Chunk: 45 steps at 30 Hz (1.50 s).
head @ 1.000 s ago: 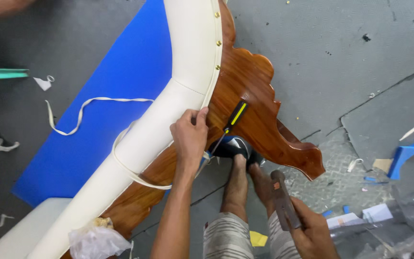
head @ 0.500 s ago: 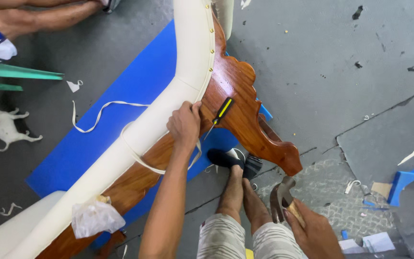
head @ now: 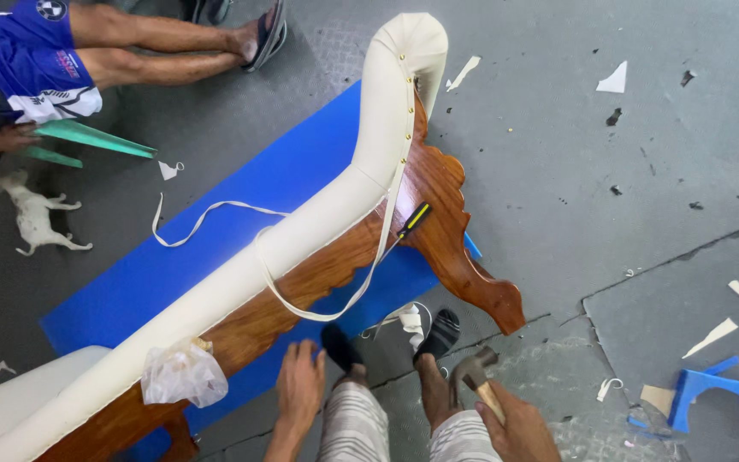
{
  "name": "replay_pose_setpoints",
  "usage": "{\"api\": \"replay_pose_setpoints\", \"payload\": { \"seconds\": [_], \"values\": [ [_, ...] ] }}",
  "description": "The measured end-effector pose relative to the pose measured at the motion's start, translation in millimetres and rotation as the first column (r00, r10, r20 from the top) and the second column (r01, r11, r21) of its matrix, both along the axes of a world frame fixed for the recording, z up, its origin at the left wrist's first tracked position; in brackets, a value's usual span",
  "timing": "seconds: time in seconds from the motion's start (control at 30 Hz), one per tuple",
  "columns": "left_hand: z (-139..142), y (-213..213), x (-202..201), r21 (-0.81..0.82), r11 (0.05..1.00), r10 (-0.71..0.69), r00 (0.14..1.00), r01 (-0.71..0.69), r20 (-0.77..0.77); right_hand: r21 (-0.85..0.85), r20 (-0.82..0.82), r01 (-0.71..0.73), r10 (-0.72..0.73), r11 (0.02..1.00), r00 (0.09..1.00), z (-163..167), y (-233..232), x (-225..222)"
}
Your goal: The person attaches gold decorative tacks along the edge of a white upholstered sofa frame, pressing each tack into the fabric and hammering it in with a claw hammer. They work progressively along the curved wooden frame, positioning the trim and nails by hand between hammer strikes.
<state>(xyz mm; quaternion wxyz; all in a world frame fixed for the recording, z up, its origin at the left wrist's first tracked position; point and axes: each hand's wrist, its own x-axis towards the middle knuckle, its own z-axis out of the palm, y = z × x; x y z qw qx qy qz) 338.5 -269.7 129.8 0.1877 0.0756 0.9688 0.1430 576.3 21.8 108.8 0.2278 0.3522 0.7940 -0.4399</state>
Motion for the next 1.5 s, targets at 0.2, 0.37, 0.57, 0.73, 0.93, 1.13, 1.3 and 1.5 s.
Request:
{"api": "replay_pose_setpoints", "payload": {
  "seconds": [0.2,0.37,0.57,0.73,0.93,1.13,1.3,1.5],
  "values": [
    [-15,-103,35,-0.101,0.983,0.167,0.979,-0.156,0.113,-0.010,-0.028,-0.077,0.077,0.997,0.997,44,-31,-69],
    [-10,-181,24,0.020,0.979,0.202,0.974,-0.205,0.105,0.080,-0.148,-0.091,0.102,0.993,0.984,43,-85,-127],
    [26,-281,11,0.214,0.948,0.264,0.959,-0.238,-0.106,0.180,-0.298,-0.143,0.193,0.973,0.935,7,-204,-196],
    [18,-327,-25,0.237,0.927,0.337,0.923,-0.290,-0.186,0.208,-0.406,-0.137,0.213,0.968,0.888,-3,-302,-265],
    [-18,-353,-62,0.255,0.829,0.425,0.857,-0.497,0.291,0.392,-0.603,-0.260,0.461,0.882,0.651,-41,-384,-317],
    [-54,-369,-105,0.647,0.749,0.275,0.956,-0.144,-0.106,0.424,-0.596,-0.231,0.461,0.876,0.657,-76,-422,-338],
    [-78,-378,-113,0.401,0.914,0.069,0.998,-0.063,0.001,0.437,-0.567,-0.192,0.435,0.878,0.700,-79,-433,-344],
    [-102,-374,-98,0.253,0.960,-0.090,0.989,0.117,-0.114,0.361,-0.627,-0.086,0.310,0.929,0.714,-78,-441,-348]
  ]
}}
